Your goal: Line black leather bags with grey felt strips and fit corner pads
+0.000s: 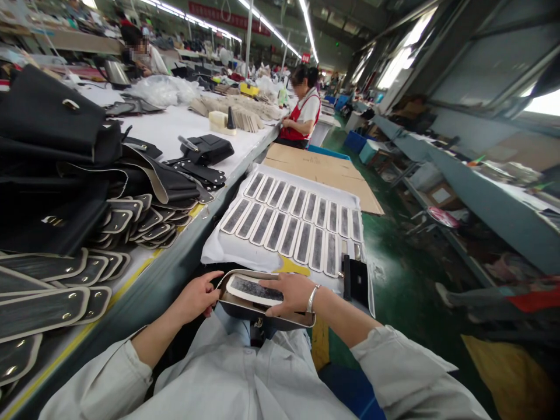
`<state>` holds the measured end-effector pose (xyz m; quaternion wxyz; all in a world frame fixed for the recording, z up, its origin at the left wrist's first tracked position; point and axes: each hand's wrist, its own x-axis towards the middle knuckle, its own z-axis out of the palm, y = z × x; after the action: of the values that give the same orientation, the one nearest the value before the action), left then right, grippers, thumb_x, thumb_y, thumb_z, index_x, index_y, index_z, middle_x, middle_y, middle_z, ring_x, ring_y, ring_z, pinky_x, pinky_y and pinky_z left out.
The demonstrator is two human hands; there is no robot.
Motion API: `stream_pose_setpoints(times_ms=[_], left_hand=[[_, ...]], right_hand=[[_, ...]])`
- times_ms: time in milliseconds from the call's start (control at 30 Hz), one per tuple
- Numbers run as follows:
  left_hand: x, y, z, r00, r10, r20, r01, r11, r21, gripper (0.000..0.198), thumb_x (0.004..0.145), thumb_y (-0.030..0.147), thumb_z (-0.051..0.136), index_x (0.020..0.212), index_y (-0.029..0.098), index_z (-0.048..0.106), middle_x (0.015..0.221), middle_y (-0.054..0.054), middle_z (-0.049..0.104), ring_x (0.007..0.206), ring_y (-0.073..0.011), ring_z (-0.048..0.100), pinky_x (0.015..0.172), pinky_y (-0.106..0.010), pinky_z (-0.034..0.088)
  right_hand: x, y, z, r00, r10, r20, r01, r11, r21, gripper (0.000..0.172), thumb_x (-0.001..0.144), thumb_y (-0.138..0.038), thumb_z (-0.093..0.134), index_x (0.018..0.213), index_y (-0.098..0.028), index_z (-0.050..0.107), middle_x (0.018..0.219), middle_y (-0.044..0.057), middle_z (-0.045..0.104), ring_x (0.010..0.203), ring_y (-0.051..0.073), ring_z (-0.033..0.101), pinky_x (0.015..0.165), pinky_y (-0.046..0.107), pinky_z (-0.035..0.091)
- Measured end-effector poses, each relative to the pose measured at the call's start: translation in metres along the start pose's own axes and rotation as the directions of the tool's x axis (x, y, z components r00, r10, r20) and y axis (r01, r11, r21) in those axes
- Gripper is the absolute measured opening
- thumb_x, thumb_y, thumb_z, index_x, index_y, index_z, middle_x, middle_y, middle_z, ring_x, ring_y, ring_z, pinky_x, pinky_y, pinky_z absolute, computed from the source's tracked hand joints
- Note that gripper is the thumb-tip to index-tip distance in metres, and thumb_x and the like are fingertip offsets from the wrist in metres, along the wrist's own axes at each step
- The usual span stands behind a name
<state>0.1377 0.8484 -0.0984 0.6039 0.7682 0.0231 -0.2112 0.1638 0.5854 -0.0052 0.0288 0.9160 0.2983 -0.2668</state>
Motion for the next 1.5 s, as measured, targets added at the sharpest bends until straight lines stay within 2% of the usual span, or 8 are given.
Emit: stream_pose_setpoints(times_ms=[333,733,867,967,1033,1167,1267,1500], left_hand=[[-0.002,0.017,-0.004,0.999,-0.028,0.046,0.028,1.000,-0.001,0.064,0.070,0.029,0.053,0.130,0.016,0.036,0.046,0.010,0.046,0.034,-0.0110,0.045,0.033,-0.021,0.042],[-0.003,0.024,-0.001,0.996,-0.078,0.041,0.073,0.992,0.102,0.062,0.072,0.023,0.044,0.133,0.021,0.032,0.048,0.010,0.045,0.035,-0.0118,0.044,0.034,-0.022,0.041],[-0.011,0.029,-0.002,0.982,0.185,-0.044,-0.138,0.851,0.507,0.052,0.080,0.026,0.040,0.132,0.019,0.040,0.064,0.002,0.055,0.058,-0.0167,0.057,0.060,-0.031,0.051],[-0.020,0.039,0.007,0.852,0.523,0.001,-0.373,0.608,0.701,0.041,0.087,0.022,0.033,0.121,0.016,0.052,0.099,-0.009,0.060,0.094,-0.0208,0.057,0.089,-0.036,0.045],[-0.023,0.046,0.020,0.787,0.594,0.166,-0.514,0.482,0.710,0.038,0.089,0.020,0.031,0.116,0.016,0.057,0.113,-0.011,0.058,0.106,-0.0214,0.053,0.097,-0.036,0.041],[-0.018,0.053,0.051,0.820,0.377,0.431,-0.556,0.341,0.758,0.034,0.082,0.030,0.051,0.111,0.014,0.059,0.115,-0.014,0.059,0.105,-0.0281,0.053,0.094,-0.045,0.044],[-0.017,0.051,0.061,0.854,0.275,0.441,-0.513,0.312,0.800,0.049,0.076,0.033,0.061,0.119,0.012,0.055,0.125,-0.017,0.053,0.111,-0.0311,0.050,0.095,-0.047,0.043],[-0.032,0.043,0.050,0.836,0.209,0.507,-0.548,0.284,0.787,0.066,0.074,0.031,0.062,0.133,0.009,0.041,0.143,-0.020,0.035,0.131,-0.0308,0.033,0.107,-0.044,0.032]], right_hand=[[0.008,0.019,-0.005,0.998,-0.061,0.036,0.059,0.998,0.033,0.084,0.066,-0.078,0.049,0.138,-0.037,0.035,0.104,0.010,0.057,0.092,0.028,0.058,0.080,0.037,0.043],[0.004,-0.023,0.021,0.980,-0.025,-0.197,-0.039,0.949,-0.314,0.081,0.070,-0.070,0.054,0.138,-0.033,0.032,0.100,0.015,0.055,0.082,0.029,0.055,0.066,0.037,0.041],[0.005,-0.022,0.022,0.979,-0.003,-0.204,-0.058,0.955,-0.292,0.080,0.068,-0.070,0.054,0.137,-0.034,0.033,0.101,0.015,0.055,0.083,0.029,0.055,0.067,0.038,0.040],[0.004,-0.022,0.021,0.978,0.018,-0.206,-0.075,0.959,-0.273,0.080,0.067,-0.070,0.056,0.136,-0.035,0.034,0.100,0.015,0.055,0.083,0.030,0.055,0.066,0.038,0.040],[0.003,-0.024,0.019,0.977,0.028,-0.212,-0.084,0.962,-0.259,0.080,0.066,-0.069,0.058,0.135,-0.035,0.035,0.099,0.015,0.056,0.084,0.030,0.055,0.066,0.038,0.040],[0.000,-0.025,0.017,0.977,0.048,-0.209,-0.098,0.968,-0.233,0.081,0.064,-0.067,0.060,0.134,-0.034,0.037,0.101,0.015,0.055,0.085,0.030,0.055,0.068,0.038,0.040],[-0.002,-0.024,0.017,0.977,0.059,-0.205,-0.102,0.973,-0.205,0.080,0.064,-0.068,0.059,0.134,-0.035,0.036,0.104,0.015,0.054,0.086,0.031,0.055,0.068,0.039,0.041],[-0.003,-0.027,0.017,0.976,0.066,-0.208,-0.107,0.975,-0.196,0.080,0.062,-0.070,0.057,0.132,-0.036,0.039,0.103,0.015,0.055,0.083,0.032,0.058,0.067,0.043,0.044]])
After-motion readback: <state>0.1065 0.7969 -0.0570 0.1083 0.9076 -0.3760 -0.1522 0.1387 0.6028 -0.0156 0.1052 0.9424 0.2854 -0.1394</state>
